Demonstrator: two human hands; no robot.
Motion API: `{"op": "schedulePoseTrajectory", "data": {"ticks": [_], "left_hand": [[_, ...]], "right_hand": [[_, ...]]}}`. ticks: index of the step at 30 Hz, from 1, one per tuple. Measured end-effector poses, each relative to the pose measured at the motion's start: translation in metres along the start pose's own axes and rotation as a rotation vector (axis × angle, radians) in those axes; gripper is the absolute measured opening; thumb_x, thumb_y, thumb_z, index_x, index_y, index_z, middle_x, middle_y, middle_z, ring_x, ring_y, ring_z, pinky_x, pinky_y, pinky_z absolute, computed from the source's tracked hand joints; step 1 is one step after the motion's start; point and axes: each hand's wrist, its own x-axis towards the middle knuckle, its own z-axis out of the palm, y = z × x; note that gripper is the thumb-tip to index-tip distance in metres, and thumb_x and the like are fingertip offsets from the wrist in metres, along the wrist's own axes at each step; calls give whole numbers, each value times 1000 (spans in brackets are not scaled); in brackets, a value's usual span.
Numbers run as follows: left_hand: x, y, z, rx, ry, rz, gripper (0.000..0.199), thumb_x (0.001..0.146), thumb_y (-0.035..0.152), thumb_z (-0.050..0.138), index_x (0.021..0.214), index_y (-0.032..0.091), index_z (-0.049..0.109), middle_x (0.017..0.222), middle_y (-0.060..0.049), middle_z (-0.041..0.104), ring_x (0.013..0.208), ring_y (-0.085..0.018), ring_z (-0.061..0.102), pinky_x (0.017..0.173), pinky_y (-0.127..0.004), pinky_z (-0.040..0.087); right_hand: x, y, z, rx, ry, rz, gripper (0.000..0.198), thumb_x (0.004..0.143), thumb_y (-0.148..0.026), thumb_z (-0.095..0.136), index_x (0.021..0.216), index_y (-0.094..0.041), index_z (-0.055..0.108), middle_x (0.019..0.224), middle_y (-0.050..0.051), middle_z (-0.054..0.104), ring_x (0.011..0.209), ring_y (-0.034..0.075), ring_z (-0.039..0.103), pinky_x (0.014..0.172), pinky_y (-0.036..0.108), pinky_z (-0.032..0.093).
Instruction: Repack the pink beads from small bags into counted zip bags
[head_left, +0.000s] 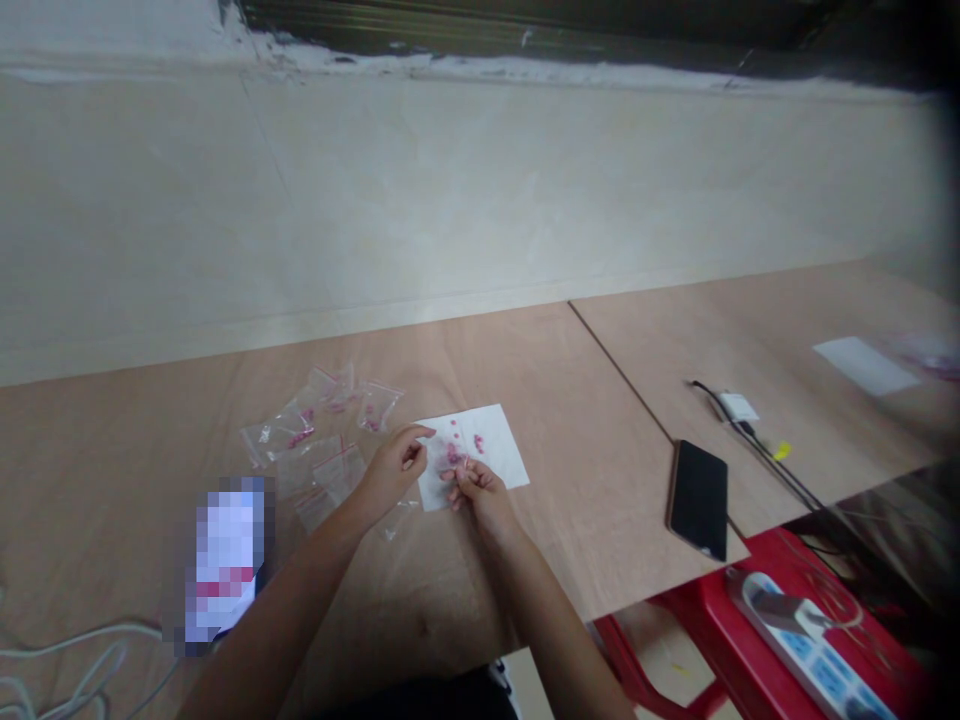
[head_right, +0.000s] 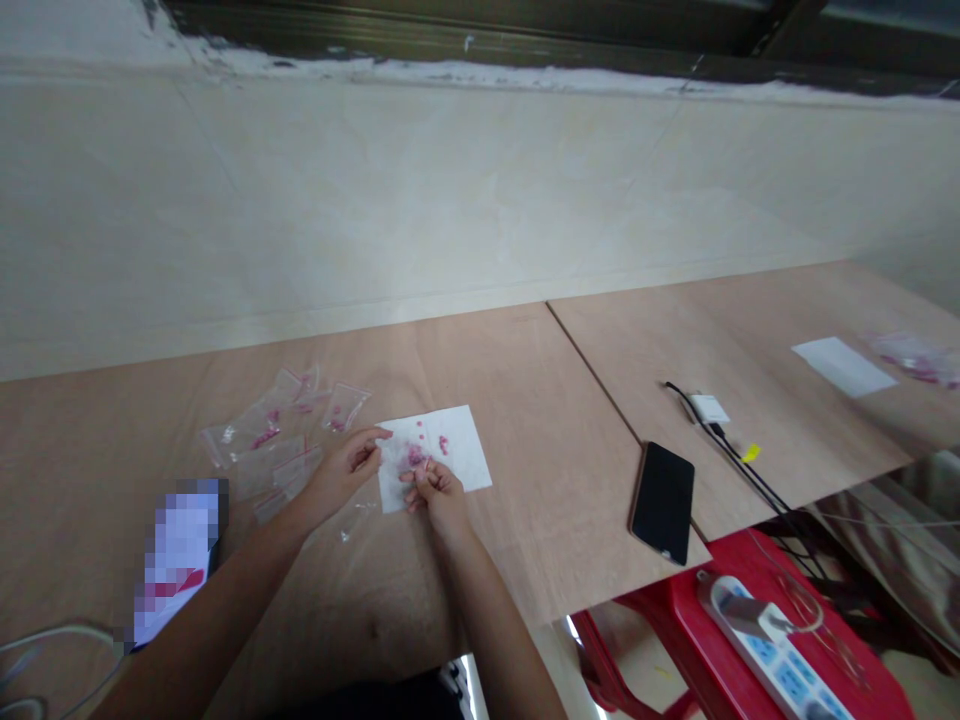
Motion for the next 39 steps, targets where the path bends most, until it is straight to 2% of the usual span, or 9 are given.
{"op": "schedulePoseTrajectory", "data": {"ticks": [9, 13, 16, 21, 24, 26, 31, 35, 39], "left_hand": [[-7, 0, -6, -47, 45, -49, 25, 77, 20, 49, 102, 15, 52, 79, -2, 57, 66, -11, 56, 61, -23, 46], [-36, 4, -13, -103, 6, -132, 31, 78, 23, 52, 107, 16, 46, 80, -2, 58, 69, -13, 60, 63, -25, 49], [-66, 3, -29, -137, -80, -223, 38, 76, 24, 55, 112, 20, 43, 87, -4, 60, 74, -15, 63, 66, -28, 51], [-86, 14, -61, 18, 93, -203, 24, 77, 29, 53, 99, 20, 53, 99, -6, 58, 84, -17, 60, 68, -28, 51], [-85, 30, -68, 34, -2, -155, 17, 80, 31, 50, 90, 19, 58, 84, -3, 61, 72, -14, 58, 61, -24, 47], [-86, 38, -68, 42, -63, -135, 18, 82, 32, 49, 80, 18, 59, 71, 0, 58, 65, -13, 55, 57, -21, 44], [-100, 39, -71, -44, 12, -135, 19, 80, 33, 52, 73, 17, 57, 66, 2, 54, 65, -12, 52, 58, -21, 40], [-112, 39, -79, -59, 76, -138, 18, 79, 34, 53, 75, 17, 57, 65, 3, 52, 63, -12, 50, 57, -21, 39], [-120, 40, -89, -54, 8, -122, 21, 81, 36, 50, 77, 17, 58, 70, 1, 55, 67, -13, 51, 61, -22, 40]], "right_hand": [[-4, -2, 0, 14, 20, 30, 34, 65, -47, 68, 78, -16, 60, 84, 6, 66, 50, 10, 54, 41, 22, 41], [-7, -12, 1, -26, 121, -49, 32, 63, -45, 68, 78, -17, 61, 69, 2, 62, 51, 11, 52, 42, 22, 38], [-16, -29, 7, -137, 113, -154, 35, 62, -37, 69, 91, -20, 58, 58, -3, 57, 49, 11, 47, 43, 22, 36], [-45, -67, 34, -440, -133, -320, 32, 70, -25, 63, 100, -22, 50, 59, -5, 54, 53, 10, 44, 53, 23, 34], [-63, -84, 55, -571, -323, -351, 28, 74, -22, 59, 101, -22, 49, 64, -4, 56, 57, 12, 45, 57, 25, 35], [-71, -89, 66, -648, -374, -380, 28, 76, -20, 57, 102, -22, 50, 66, -3, 57, 60, 13, 46, 61, 26, 35], [-76, -80, 83, -641, -356, -347, 27, 74, -26, 61, 100, -22, 55, 73, 0, 61, 68, 15, 52, 65, 28, 38], [-74, -62, 93, -533, -337, -238, 18, 71, -36, 64, 80, -20, 62, 77, 2, 62, 71, 16, 55, 63, 27, 39], [-75, -52, 104, -475, -305, -221, 21, 70, -40, 64, 70, -19, 61, 64, 0, 59, 61, 14, 52, 60, 26, 40]]}}
